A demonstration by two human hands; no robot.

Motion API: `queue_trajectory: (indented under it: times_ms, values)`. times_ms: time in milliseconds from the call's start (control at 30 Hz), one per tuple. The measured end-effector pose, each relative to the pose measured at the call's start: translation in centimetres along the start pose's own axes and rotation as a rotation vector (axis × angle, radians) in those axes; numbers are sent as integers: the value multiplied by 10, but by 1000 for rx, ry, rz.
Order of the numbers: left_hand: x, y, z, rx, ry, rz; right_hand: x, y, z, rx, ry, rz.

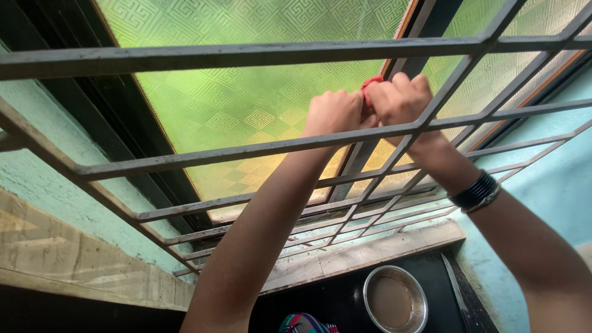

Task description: The person cleans a metal window frame using a red cloth and a small brush. They wipe the horizontal and vertical bars of the frame and then use the brush to clean the narrow crevices along the top edge.

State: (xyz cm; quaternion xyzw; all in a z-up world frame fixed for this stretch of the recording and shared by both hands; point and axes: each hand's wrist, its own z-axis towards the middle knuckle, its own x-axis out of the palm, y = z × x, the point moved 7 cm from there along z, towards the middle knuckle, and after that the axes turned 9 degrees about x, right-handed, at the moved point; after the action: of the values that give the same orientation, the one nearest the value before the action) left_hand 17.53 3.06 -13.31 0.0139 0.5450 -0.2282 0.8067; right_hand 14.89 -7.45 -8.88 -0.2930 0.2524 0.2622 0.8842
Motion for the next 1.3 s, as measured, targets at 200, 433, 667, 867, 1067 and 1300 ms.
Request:
queue_trajectory:
  times_ms: [200, 433, 667, 867, 1067, 1300]
  values:
    - [-67, -11, -22, 133, -641, -50, -39, -3, 20, -46, -356, -106]
    - [-60, -10, -23, 166, -670, 80, 28, 2, 2, -80, -138, -306]
    - [-29, 6, -10, 212, -490, 169, 64, 10, -29, -89, 218, 18]
    - [-32, -14, -22, 169, -439, 105, 98, 1, -43, 100, 772, -66]
    - [-24, -85, -165, 488, -676, 234, 96, 16, -33, 28, 765, 19]
    - [57, -81, -210, 565, -339, 235, 93, 16, -38, 49, 804, 36]
